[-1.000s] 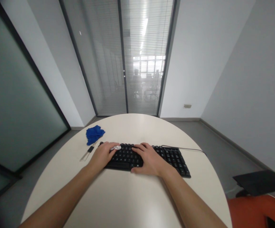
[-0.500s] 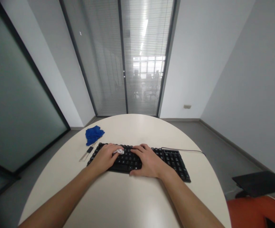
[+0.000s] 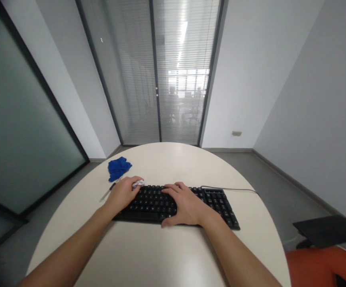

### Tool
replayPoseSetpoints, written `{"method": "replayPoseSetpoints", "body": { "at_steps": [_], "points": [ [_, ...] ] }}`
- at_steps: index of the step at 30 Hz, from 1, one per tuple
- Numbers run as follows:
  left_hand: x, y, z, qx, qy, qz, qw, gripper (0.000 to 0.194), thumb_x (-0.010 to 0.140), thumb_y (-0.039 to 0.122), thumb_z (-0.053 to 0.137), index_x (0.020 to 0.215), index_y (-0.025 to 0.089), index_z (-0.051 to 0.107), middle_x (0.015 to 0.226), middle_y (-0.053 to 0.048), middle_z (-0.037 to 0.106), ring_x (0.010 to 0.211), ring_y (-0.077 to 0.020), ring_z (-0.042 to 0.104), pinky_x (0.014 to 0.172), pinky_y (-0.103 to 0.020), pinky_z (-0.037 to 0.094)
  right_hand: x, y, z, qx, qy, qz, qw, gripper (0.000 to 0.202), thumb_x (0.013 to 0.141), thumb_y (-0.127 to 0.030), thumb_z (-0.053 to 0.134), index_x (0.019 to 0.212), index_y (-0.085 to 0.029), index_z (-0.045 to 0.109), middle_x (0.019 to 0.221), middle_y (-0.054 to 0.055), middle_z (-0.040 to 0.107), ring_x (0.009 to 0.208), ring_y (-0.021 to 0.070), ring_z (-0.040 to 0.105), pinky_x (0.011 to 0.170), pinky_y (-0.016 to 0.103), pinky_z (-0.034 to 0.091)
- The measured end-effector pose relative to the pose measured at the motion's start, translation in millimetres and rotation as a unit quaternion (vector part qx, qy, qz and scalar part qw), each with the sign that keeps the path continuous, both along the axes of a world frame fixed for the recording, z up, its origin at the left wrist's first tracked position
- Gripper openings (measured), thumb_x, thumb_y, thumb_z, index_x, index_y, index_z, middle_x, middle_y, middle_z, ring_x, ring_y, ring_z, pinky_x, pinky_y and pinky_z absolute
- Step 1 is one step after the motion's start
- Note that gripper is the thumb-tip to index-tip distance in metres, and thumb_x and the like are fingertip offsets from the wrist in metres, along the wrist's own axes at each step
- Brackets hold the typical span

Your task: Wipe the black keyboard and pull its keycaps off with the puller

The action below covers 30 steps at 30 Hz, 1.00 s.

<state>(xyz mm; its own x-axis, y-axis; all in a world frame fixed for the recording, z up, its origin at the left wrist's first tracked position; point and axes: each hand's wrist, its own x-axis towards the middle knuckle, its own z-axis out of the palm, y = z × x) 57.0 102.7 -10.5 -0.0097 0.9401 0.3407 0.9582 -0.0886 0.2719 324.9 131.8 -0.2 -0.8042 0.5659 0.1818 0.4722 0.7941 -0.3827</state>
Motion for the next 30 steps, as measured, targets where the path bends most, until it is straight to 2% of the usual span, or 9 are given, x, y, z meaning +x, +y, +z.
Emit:
{"method": "replayPoseSetpoints", "body": {
  "at_steps": [2, 5, 8, 12, 15, 20, 25, 30],
  "points": [
    [-3.8, 1.2, 1.8, -0.009, -0.042, -0.019, 0.999, 0.023, 0.091, 0.025, 0.055, 0.107, 0.025, 0.071, 0.097, -0.005, 0.074, 0.091, -0.0227, 0.067, 0.081, -0.031, 0.048, 0.5, 0.8, -1.3, -0.001, 0.002, 0.001, 1.000, 0.093, 0.063, -0.067, 0.076, 0.140, -0.022, 0.051, 0.146, 0.010, 0.049, 0.128, 0.0361, 0.040, 0.111, 0.052, 0.034],
    [-7.3, 2.5, 2.9, 0.000, -0.072, -0.003, 0.997, 0.022, 0.091, 0.029, 0.056, 0.106, 0.025, 0.072, 0.100, -0.004, 0.075, 0.093, -0.0223, 0.068, 0.084, -0.030, 0.049, 1.3, 1.8, -2.8, -0.002, 0.004, 0.005, 1.000, 0.094, 0.063, -0.069, 0.075, 0.141, -0.021, 0.051, 0.146, 0.010, 0.048, 0.128, 0.0358, 0.039, 0.111, 0.053, 0.033],
    [-4.9, 3.0, -0.6, 0.004, -0.056, -0.002, 0.998, 0.023, 0.091, 0.027, 0.057, 0.107, 0.024, 0.072, 0.100, -0.005, 0.075, 0.095, -0.0239, 0.067, 0.086, -0.033, 0.049, 1.6, 2.1, -3.1, -0.002, -0.002, 0.004, 1.000, 0.096, 0.064, -0.069, 0.074, 0.141, -0.019, 0.050, 0.147, 0.010, 0.047, 0.128, 0.0358, 0.039, 0.111, 0.052, 0.033],
    [3.5, 3.2, -8.2, -0.006, -0.040, -0.069, 0.997, 0.027, 0.089, 0.018, 0.058, 0.112, 0.024, 0.071, 0.105, -0.005, 0.073, 0.100, -0.0241, 0.066, 0.091, -0.035, 0.049, 0.7, 1.9, -3.5, 0.001, -0.002, -0.004, 1.000, 0.097, 0.063, -0.069, 0.075, 0.142, -0.019, 0.050, 0.147, 0.010, 0.048, 0.127, 0.0356, 0.039, 0.111, 0.051, 0.034],
    [6.6, 3.5, -10.7, -0.002, -0.039, -0.096, 0.995, 0.029, 0.089, 0.014, 0.057, 0.112, 0.024, 0.071, 0.107, -0.005, 0.073, 0.103, -0.0238, 0.065, 0.094, -0.037, 0.049, 0.4, 1.9, -4.4, -0.001, 0.001, -0.007, 1.000, 0.097, 0.063, -0.068, 0.076, 0.142, -0.020, 0.050, 0.147, 0.010, 0.048, 0.128, 0.0353, 0.039, 0.112, 0.051, 0.034],
    [6.7, 3.9, -11.3, 0.012, -0.058, -0.120, 0.991, 0.032, 0.088, 0.008, 0.056, 0.112, 0.022, 0.070, 0.110, -0.004, 0.073, 0.104, -0.0215, 0.065, 0.097, -0.037, 0.049, 1.5, 2.5, -5.6, -0.004, 0.003, -0.003, 1.000, 0.096, 0.063, -0.067, 0.076, 0.143, -0.021, 0.050, 0.148, 0.010, 0.047, 0.128, 0.0358, 0.039, 0.111, 0.052, 0.033],
    [13.0, 1.8, -13.4, 0.057, -0.066, -0.125, 0.988, 0.035, 0.087, 0.005, 0.055, 0.114, 0.023, 0.069, 0.116, -0.003, 0.071, 0.110, -0.0198, 0.062, 0.100, -0.034, 0.047, 1.7, 2.7, -5.8, -0.004, 0.001, -0.003, 1.000, 0.096, 0.063, -0.069, 0.075, 0.143, -0.021, 0.050, 0.148, 0.010, 0.047, 0.128, 0.0368, 0.038, 0.111, 0.053, 0.033],
    [16.4, -0.2, -9.3, 0.012, -0.033, -0.128, 0.991, 0.031, 0.087, 0.008, 0.056, 0.109, 0.025, 0.070, 0.107, -0.003, 0.073, 0.101, -0.0228, 0.065, 0.094, -0.037, 0.049, 0.7, 2.2, -5.4, -0.003, 0.001, -0.003, 1.000, 0.097, 0.063, -0.070, 0.075, 0.143, -0.020, 0.050, 0.147, 0.011, 0.048, 0.128, 0.0362, 0.038, 0.111, 0.052, 0.033]
  ]
}}
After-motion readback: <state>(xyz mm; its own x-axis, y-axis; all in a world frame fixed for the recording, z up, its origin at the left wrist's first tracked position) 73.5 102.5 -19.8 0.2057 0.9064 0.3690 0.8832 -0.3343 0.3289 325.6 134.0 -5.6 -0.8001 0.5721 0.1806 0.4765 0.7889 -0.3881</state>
